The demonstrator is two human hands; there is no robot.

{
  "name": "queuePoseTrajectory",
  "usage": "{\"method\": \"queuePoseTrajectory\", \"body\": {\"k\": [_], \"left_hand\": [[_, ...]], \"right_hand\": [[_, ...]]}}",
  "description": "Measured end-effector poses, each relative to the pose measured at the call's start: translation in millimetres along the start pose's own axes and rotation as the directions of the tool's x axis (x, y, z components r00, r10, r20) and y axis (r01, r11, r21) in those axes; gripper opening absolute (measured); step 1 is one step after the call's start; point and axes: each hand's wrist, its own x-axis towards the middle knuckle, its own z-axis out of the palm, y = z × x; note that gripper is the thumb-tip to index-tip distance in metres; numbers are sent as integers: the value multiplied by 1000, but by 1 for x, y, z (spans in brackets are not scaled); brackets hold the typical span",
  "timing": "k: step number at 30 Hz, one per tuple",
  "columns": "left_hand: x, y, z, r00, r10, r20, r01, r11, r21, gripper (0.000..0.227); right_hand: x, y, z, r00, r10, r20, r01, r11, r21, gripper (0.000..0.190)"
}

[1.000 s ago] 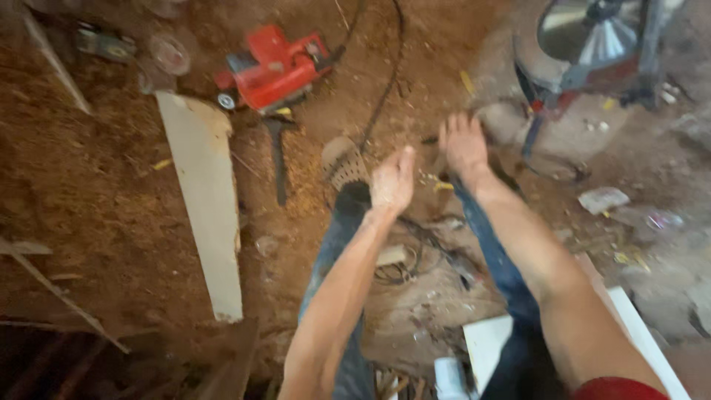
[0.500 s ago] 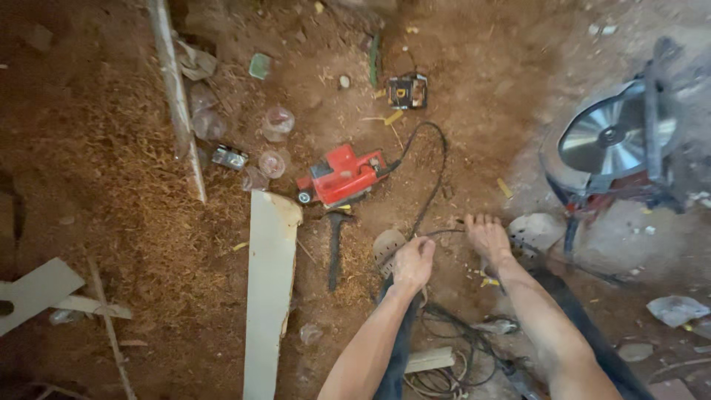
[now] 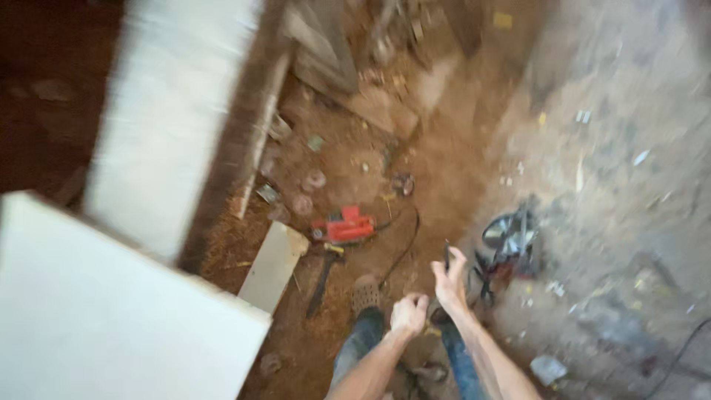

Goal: The person measures and marks a large sheet of plywood using a tape measure, pencil, and straightedge. They then use a circular saw to cut the sheet along the marked lines. The person repeats the measuring and cutting process on the remaining piece of plywood.

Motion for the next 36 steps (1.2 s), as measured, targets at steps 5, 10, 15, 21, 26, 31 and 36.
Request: {"method": "queuePoseTrajectory", "body": {"k": [5, 10, 15, 21, 26, 31, 36], "left_hand": [[-63, 49, -57, 997, 52, -63, -60, 989, -132, 50], [-120, 78, -140, 959, 196, -204, -246, 933, -261, 52], [-145, 107, -202, 968, 32, -249, -130, 912, -388, 60], [-141, 164, -211, 937, 147, -317, -284, 848, -447, 56], [-96, 234, -207, 940, 169, -296, -285, 866, -411, 46], [-5, 345, -211, 932, 110, -347, -235, 909, -345, 43], [108, 506, -197, 925, 26, -380, -162, 929, -332, 47]], "right_hand": [[-12, -123, -47, 952, 183, -244, -194, 981, -25, 31], [-44, -257, -49, 930, 362, -63, -331, 900, 284, 21], [-64, -354, -29, 878, 426, 221, -479, 769, 422, 18], [-12, -399, -31, 889, 336, 312, -437, 825, 357, 25], [92, -389, -48, 850, 408, 334, -512, 790, 336, 20], [256, -378, -68, 780, 522, 346, -619, 729, 294, 17], [459, -367, -90, 749, 599, 284, -644, 759, 99, 22]]}}
